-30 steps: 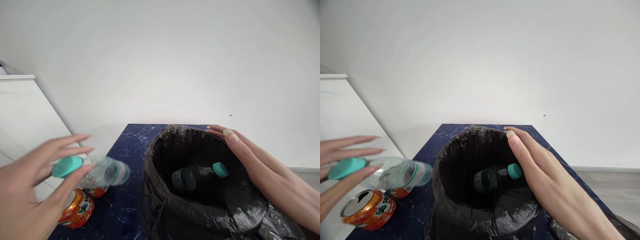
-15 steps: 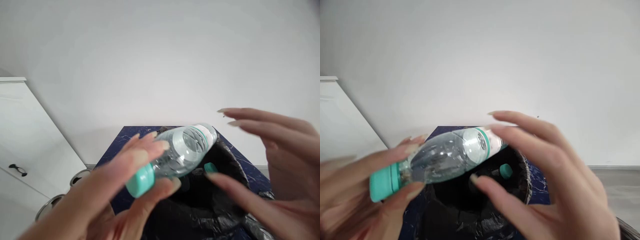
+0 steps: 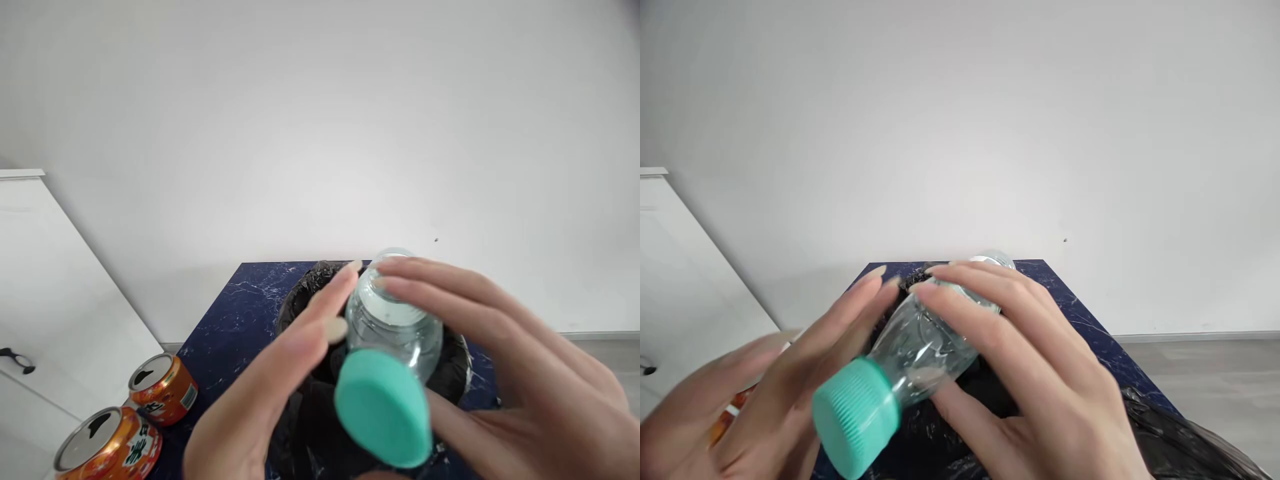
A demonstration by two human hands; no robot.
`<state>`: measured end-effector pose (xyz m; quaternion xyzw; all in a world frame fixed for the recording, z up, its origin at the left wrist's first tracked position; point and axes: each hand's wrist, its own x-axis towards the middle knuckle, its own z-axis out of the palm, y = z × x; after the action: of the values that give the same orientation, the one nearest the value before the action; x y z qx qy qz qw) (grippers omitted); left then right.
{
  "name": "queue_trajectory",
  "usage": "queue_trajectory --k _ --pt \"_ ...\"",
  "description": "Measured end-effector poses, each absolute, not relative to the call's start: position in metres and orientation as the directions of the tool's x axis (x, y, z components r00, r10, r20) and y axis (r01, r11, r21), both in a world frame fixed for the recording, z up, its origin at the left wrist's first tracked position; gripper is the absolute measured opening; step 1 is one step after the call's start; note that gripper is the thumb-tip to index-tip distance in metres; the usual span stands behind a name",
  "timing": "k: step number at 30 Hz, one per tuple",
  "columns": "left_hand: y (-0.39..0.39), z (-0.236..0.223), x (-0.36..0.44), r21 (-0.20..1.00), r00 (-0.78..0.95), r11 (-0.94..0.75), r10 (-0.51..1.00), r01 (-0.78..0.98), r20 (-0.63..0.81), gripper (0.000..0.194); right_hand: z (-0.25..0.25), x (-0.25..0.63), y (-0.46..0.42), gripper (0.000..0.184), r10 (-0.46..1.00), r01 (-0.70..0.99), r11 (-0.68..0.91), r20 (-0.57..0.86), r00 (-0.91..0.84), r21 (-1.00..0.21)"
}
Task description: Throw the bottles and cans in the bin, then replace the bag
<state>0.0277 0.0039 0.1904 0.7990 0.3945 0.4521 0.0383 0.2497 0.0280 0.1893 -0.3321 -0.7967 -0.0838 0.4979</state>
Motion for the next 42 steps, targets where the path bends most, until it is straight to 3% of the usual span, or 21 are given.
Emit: queue_trajectory --k 4,7,10,12,14,17,19,23,28,30,33,35,40,42 --pt "0.007 0.192 0.024 0.389 0.259 -0.692 0.636 0.608 0.727 0.087 0.191 0.256 0.026 0.048 0.469 0.642 0.684 0.883 -0.024 -0.347" --pt "0.012 0.196 0.013 0.373 0.318 -0.608 0.735 0.701 0.599 0.086 0.2 0.251 0.025 0.032 0.536 0.655 0.588 0.835 0.123 -0.474" --pt "0.015 0.196 0.002 0.353 0.36 -0.555 0.797 0.753 0.485 0.096 0.203 0.243 0.032 0.026 0.673 0.415 0.587 0.704 0.228 -0.695" --pt "0.015 0.191 -0.003 0.349 0.37 -0.534 0.819 0.77 0.438 0.104 0.196 0.239 0.041 0.036 0.764 0.315 0.574 0.633 0.126 -0.756" --pt "0.015 0.186 -0.007 0.338 0.384 -0.521 0.834 0.784 0.397 0.11 0.184 0.239 0.051 0.055 0.789 0.359 0.548 0.609 0.078 -0.756" --pt "0.014 0.18 -0.009 0.328 0.391 -0.513 0.842 0.794 0.372 0.111 0.172 0.243 0.057 0.078 0.744 0.507 0.505 0.65 0.154 -0.698" --pt "0.013 0.18 -0.008 0.329 0.395 -0.518 0.839 0.789 0.374 0.11 0.173 0.246 0.055 0.072 0.713 0.576 0.498 0.684 0.153 -0.649" --pt "0.012 0.189 -0.005 0.348 0.395 -0.515 0.845 0.783 0.362 0.104 0.183 0.245 0.047 0.037 0.692 0.647 0.52 0.719 0.063 -0.558" --pt "0.012 0.196 -0.012 0.332 0.388 -0.509 0.845 0.794 0.367 0.097 0.185 0.237 0.044 0.023 0.726 0.614 0.523 0.686 0.042 -0.591" --pt "0.015 0.199 -0.019 0.335 0.298 -0.458 0.851 0.824 0.431 0.079 0.184 0.234 0.043 0.024 0.761 0.577 0.505 0.647 0.053 -0.642" --pt "0.024 0.207 -0.038 0.348 0.045 -0.227 0.886 0.91 0.461 0.064 0.184 0.232 0.041 0.025 0.808 0.527 0.485 0.589 0.036 -0.698" --pt "0.031 0.209 -0.058 0.292 -0.075 -0.058 0.903 0.955 0.422 0.07 0.184 0.231 0.041 0.025 0.82 0.518 0.483 0.572 0.016 -0.706" --pt "0.046 0.187 -0.127 -0.029 -0.182 0.188 0.973 0.982 0.14 0.073 0.182 0.232 0.04 0.027 0.816 0.53 0.492 0.579 -0.002 -0.691" --pt "0.051 0.175 -0.151 -0.062 -0.236 0.243 0.966 0.968 0.108 0.074 0.181 0.232 0.04 0.027 0.818 0.536 0.491 0.576 -0.011 -0.687"
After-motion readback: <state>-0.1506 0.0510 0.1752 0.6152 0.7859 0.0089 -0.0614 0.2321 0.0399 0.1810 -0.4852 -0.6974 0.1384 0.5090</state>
